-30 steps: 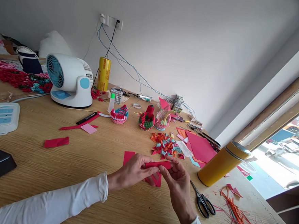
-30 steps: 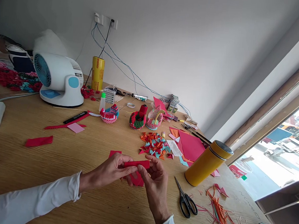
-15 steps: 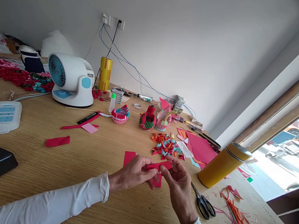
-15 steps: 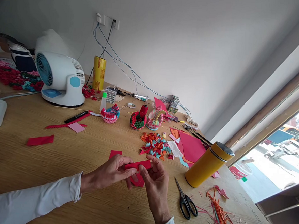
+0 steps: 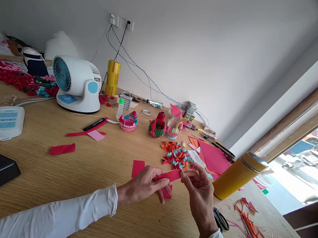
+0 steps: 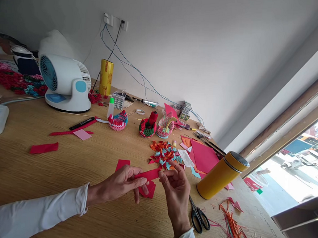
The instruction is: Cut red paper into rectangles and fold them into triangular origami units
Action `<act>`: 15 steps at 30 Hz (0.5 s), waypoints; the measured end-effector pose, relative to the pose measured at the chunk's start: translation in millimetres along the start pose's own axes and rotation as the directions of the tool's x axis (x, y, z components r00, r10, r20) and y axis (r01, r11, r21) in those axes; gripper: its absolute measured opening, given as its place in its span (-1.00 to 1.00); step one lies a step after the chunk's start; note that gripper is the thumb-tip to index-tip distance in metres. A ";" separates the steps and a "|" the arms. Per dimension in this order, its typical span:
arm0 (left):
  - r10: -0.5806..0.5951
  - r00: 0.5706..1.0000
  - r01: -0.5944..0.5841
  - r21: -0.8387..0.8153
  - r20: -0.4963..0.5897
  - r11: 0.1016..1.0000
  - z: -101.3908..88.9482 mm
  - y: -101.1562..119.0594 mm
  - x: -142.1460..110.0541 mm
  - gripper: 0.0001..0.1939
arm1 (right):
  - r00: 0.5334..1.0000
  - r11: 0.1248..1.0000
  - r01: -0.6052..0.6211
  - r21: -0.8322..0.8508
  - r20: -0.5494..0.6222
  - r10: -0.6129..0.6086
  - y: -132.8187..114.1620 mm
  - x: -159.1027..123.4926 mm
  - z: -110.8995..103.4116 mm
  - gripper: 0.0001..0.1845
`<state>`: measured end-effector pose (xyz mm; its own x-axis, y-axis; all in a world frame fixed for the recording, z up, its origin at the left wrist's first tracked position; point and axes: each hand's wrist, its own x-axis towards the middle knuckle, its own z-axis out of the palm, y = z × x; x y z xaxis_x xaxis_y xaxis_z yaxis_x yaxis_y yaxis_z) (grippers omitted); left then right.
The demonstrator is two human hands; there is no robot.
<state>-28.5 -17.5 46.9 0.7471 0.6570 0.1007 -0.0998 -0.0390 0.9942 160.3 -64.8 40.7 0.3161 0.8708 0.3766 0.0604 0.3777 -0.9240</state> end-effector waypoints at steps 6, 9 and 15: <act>0.045 0.998 -0.046 -0.019 -0.041 0.999 2.0 -1.6 0.3 -0.57 | 0.994 0.996 -0.066 -0.053 0.087 0.070 0.5 -5.2 9.5 -0.69; 0.040 0.999 -0.040 0.024 -0.034 0.999 1.7 -4.3 0.3 -0.57 | 0.959 0.987 -0.134 -0.089 0.237 0.152 -0.3 -9.9 20.2 -0.69; 0.002 0.993 0.009 0.093 -0.114 0.996 -14.9 -12.6 -2.3 -0.61 | 0.997 0.981 -0.071 -0.182 0.004 0.072 3.2 -1.2 2.8 -0.64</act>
<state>-38.8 -7.3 33.6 0.6669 0.7388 0.0975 -0.0318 -0.1026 0.9942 157.5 -63.8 37.6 0.3160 0.8971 0.3089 0.2095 0.2515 -0.9449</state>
